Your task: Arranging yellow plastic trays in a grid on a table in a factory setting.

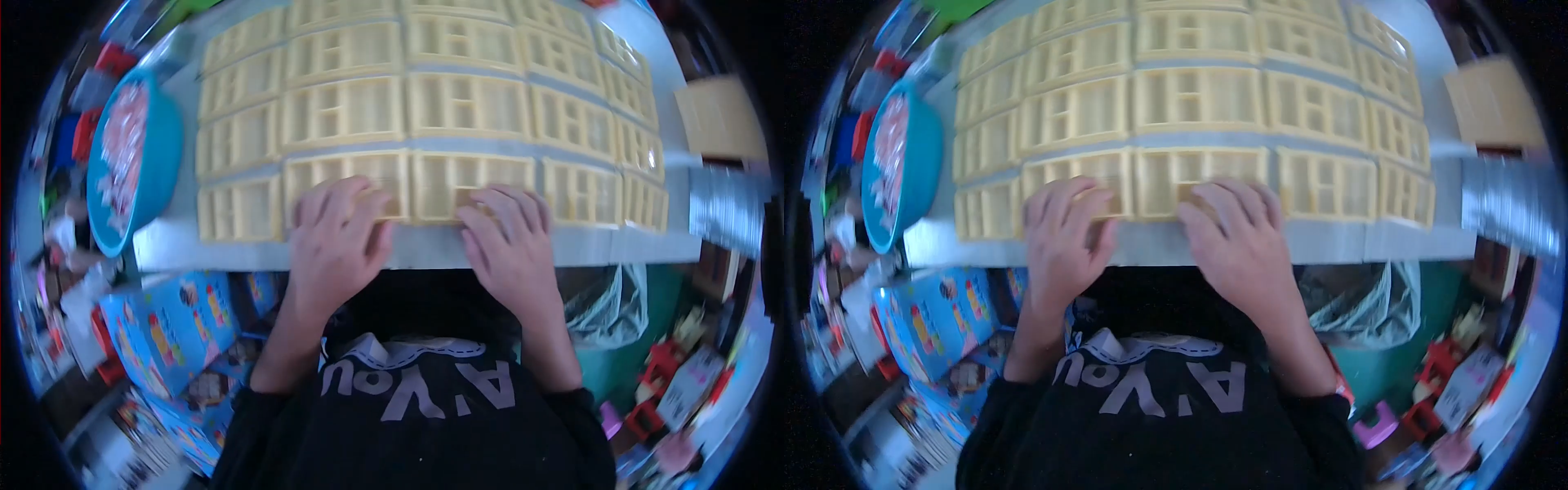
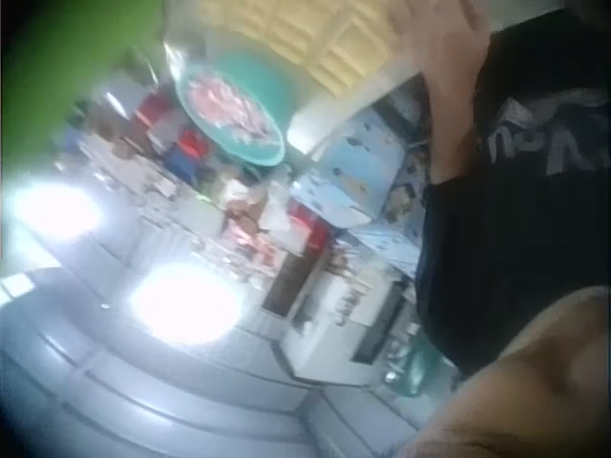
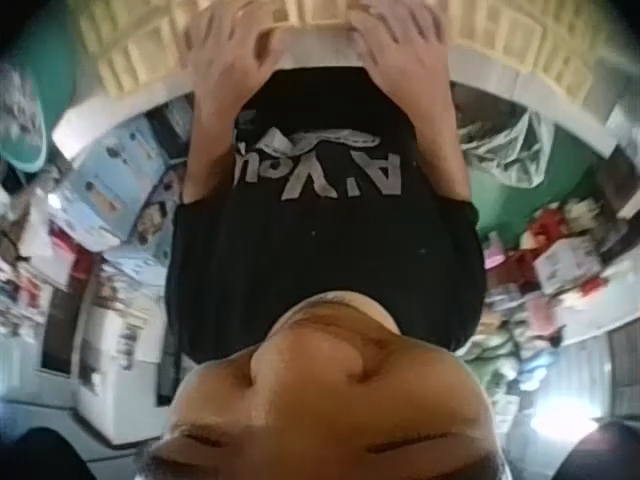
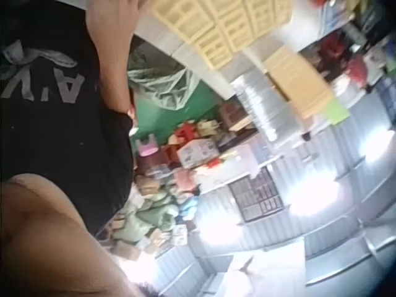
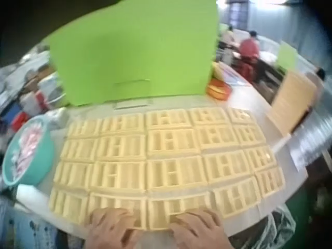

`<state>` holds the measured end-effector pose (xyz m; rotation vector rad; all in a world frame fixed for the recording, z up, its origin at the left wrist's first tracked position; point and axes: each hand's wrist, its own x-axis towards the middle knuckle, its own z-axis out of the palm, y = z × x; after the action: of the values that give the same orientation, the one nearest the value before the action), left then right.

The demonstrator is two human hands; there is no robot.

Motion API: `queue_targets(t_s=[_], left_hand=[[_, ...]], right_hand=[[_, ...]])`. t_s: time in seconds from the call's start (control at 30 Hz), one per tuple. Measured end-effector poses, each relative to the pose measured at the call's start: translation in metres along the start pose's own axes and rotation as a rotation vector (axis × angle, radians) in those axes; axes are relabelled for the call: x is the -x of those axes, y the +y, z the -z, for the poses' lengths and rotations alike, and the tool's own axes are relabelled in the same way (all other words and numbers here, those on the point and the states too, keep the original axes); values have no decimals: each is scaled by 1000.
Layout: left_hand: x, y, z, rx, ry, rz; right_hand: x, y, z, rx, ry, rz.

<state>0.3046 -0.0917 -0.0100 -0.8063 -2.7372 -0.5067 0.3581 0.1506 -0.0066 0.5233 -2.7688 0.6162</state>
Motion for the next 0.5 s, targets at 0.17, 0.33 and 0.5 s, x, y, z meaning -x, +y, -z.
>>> queue_targets(t_s=[0.17, 0.33, 0.5], left_hand=[[5, 1, 3, 128, 93, -36], [35, -27, 27, 78, 182, 108], [69, -59, 28, -53, 265, 304]], right_hand=[[-2, -6, 3, 43, -24, -36], [-4, -7, -3, 43, -32, 2], [-7, -7, -3, 6, -9, -31]])
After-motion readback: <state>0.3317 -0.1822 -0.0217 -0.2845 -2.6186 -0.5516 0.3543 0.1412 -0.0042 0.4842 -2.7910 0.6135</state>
